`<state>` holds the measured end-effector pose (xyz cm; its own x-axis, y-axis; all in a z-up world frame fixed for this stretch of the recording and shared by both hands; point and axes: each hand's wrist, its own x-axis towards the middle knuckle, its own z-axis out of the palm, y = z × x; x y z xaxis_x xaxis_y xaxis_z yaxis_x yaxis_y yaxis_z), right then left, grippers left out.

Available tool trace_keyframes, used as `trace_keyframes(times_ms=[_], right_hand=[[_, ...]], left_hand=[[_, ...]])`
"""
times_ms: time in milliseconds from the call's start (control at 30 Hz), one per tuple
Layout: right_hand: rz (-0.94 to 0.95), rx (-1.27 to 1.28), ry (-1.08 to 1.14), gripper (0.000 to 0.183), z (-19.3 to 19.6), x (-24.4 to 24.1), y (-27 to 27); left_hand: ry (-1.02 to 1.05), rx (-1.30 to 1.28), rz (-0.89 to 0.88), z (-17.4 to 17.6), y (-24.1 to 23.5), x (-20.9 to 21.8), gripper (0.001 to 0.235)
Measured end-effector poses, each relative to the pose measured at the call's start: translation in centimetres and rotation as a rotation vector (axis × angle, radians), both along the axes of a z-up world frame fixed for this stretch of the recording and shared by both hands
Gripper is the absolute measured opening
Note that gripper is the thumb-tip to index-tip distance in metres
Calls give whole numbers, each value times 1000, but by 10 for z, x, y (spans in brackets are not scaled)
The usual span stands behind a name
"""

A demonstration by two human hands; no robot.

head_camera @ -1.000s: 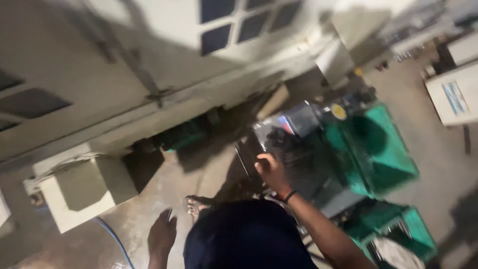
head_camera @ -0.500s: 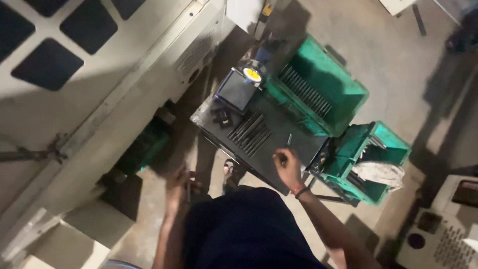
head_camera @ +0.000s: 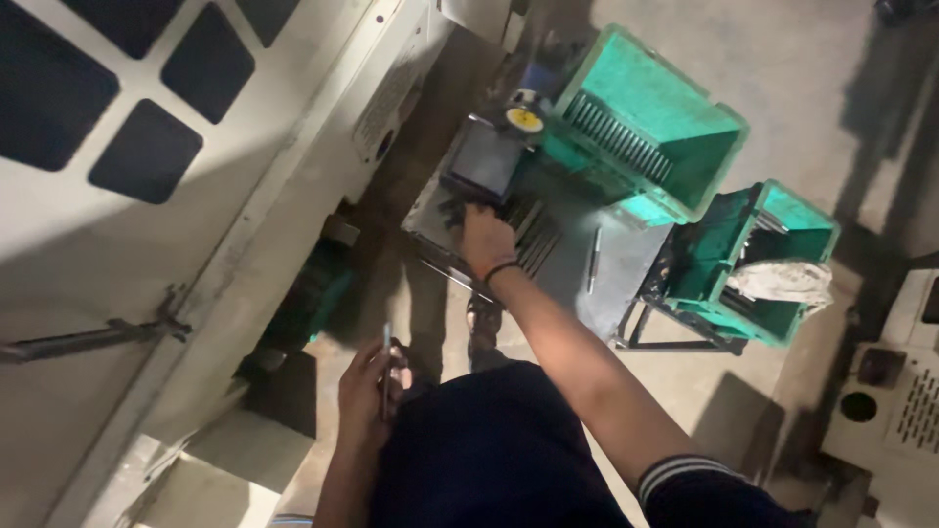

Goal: The person uses a long metal bar to manipulate a vertical locking mechanism on a large industrial machine. They insert the bar into the lock and rotate it to open the machine door.

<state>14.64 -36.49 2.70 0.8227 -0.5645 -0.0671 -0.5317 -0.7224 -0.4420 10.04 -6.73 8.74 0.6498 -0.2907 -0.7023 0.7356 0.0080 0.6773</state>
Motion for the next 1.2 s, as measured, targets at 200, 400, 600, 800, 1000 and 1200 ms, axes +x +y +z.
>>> trace_keyframes(times_ms=[200,400,600,800,1000,1200], right_hand=[[-241,89,28,58,-38,10,-6],[-213,120,-326,33,-57,-15,-16],[-145,1077,-570,29,-5,-84,37],[-137,1524,-665,29,23,-130,98],[-23,1585,-731,43,31,-153,111],[-24,1837,-683,71,31,-156,106]], left_hand=[[174,134,187,-2,83,2,34],[150,31,53,-39,109,10,36],[-396,-3,-271,-11,50,20,30],[-785,34,-507,60,-1,12,30],[-1148,46,-621,85,-26,10,22],[-1366,60,-607,75,-25,7,21]])
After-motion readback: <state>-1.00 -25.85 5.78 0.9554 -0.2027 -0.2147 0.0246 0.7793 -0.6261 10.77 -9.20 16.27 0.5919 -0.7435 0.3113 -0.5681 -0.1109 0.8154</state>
